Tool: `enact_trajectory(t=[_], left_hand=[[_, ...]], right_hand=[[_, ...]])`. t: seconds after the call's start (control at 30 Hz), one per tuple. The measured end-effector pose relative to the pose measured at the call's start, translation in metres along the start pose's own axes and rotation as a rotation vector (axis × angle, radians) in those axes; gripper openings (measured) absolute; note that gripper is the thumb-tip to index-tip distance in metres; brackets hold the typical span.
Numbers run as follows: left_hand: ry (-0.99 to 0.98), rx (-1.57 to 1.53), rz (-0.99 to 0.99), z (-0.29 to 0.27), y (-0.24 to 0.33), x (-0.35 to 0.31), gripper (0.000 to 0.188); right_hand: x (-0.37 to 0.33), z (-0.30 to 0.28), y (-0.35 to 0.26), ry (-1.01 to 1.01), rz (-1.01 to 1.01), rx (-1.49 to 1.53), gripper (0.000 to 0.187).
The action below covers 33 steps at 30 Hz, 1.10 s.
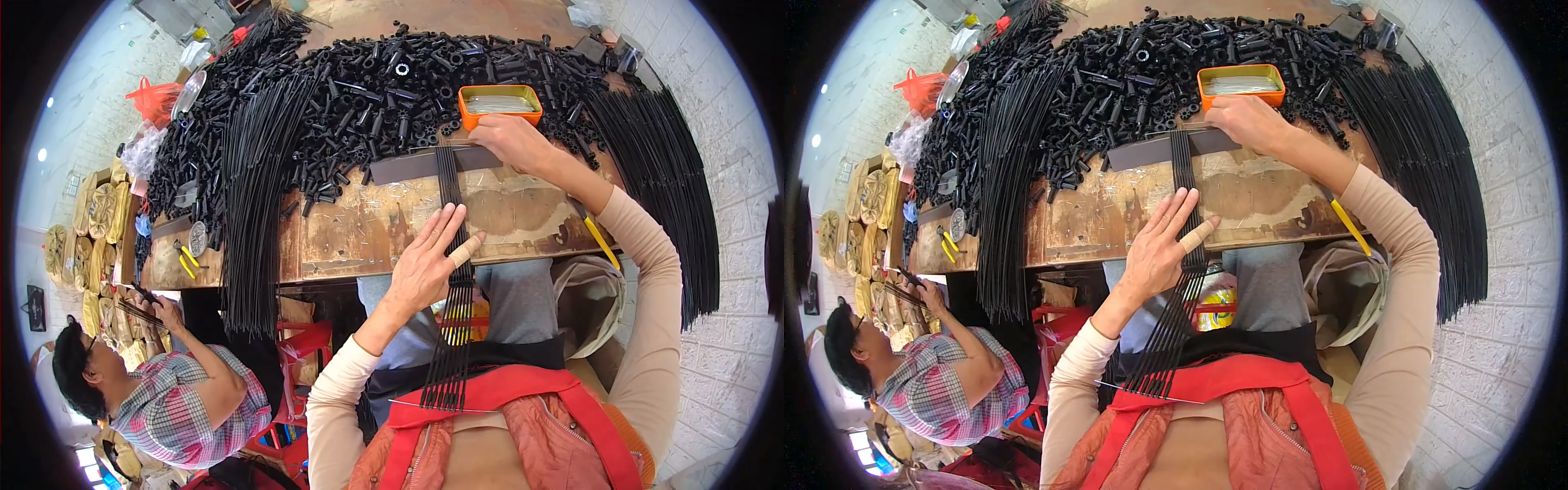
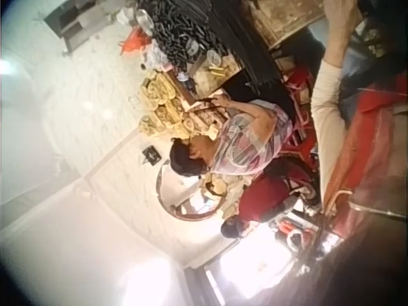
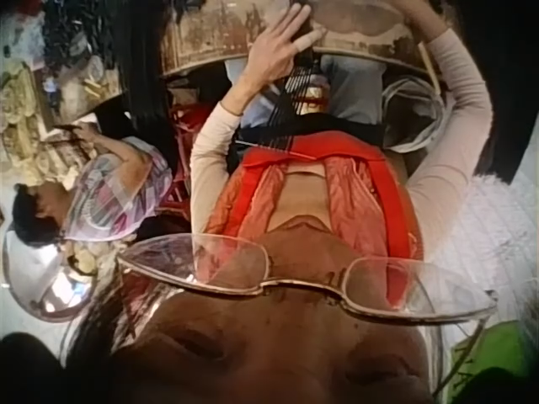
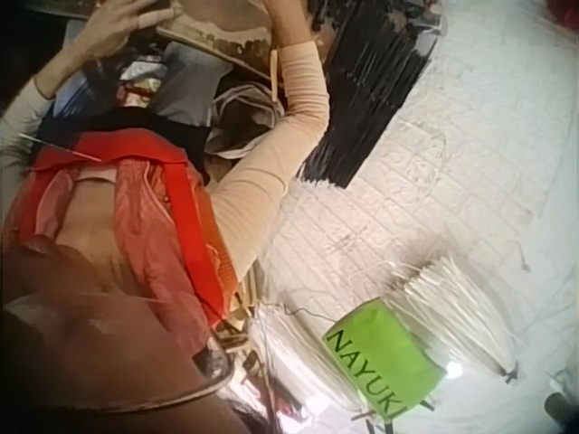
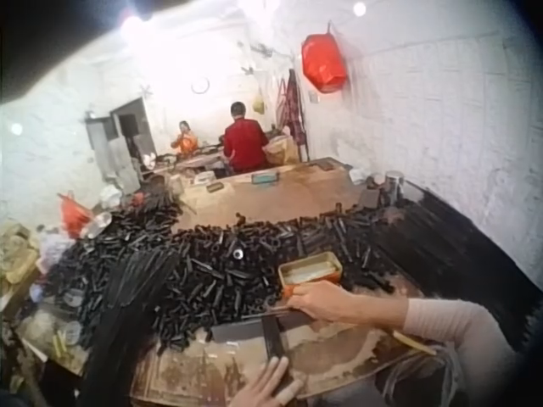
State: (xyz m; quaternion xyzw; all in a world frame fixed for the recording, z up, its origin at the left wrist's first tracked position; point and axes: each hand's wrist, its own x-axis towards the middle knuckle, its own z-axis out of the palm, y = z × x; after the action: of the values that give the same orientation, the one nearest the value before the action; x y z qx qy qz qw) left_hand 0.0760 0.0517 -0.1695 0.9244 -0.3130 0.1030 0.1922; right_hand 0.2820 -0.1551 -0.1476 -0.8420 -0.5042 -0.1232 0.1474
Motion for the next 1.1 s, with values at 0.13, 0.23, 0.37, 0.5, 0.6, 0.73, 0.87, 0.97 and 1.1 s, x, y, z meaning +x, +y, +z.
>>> enact_trajectory(t=[0.13, 0.23, 0.37, 0.5, 0.6, 0.73, 0.87, 0.97, 1.1], left_hand=[[-0.002, -0.016, -0.005, -0.001, 0.0, 0.0, 0.075], [-0.002, -0.002, -0.003, 0.0, 0.0, 0.0, 0.075], [-0.005, -0.004, -0.008, -0.001, 0.001, 0.0, 0.075], [-0.002, -0.002, -0.005, -0.001, 0.0, 0.0, 0.075], [-0.001, 0.017, 0.001, 0.001, -0.001, -0.001, 0.075], [0.003, 0.019, 0.008, 0.001, -0.001, -0.001, 0.075], [0.003, 0.009, 0.0, 0.003, -0.001, -0.001, 0.075], [0.004, 0.01, 0.001, 0.001, -0.001, 0.0, 0.075], [0.013, 0.021, 0.008, 0.002, -0.001, -0.001, 0.075]], right_hand=[[0.002, -0.001, -0.004, 0.001, 0.051, 0.006, 0.014], [0.001, 0.0, -0.004, -0.01, 0.021, -0.019, 0.015], [0.0, 0.003, -0.004, 0.021, 0.01, -0.015, 0.015], [-0.001, 0.003, -0.007, 0.047, -0.001, -0.016, 0.015], [-0.002, 0.005, -0.007, 0.054, 0.009, -0.002, 0.013], [0.001, 0.006, -0.006, 0.094, 0.022, 0.045, 0.011], [0.0, 0.008, -0.004, 0.092, 0.04, 0.053, 0.01], [-0.002, 0.01, -0.002, 0.115, 0.003, 0.045, 0.011], [0.001, 0.012, -0.004, 0.122, -0.02, 0.023, 0.013]])
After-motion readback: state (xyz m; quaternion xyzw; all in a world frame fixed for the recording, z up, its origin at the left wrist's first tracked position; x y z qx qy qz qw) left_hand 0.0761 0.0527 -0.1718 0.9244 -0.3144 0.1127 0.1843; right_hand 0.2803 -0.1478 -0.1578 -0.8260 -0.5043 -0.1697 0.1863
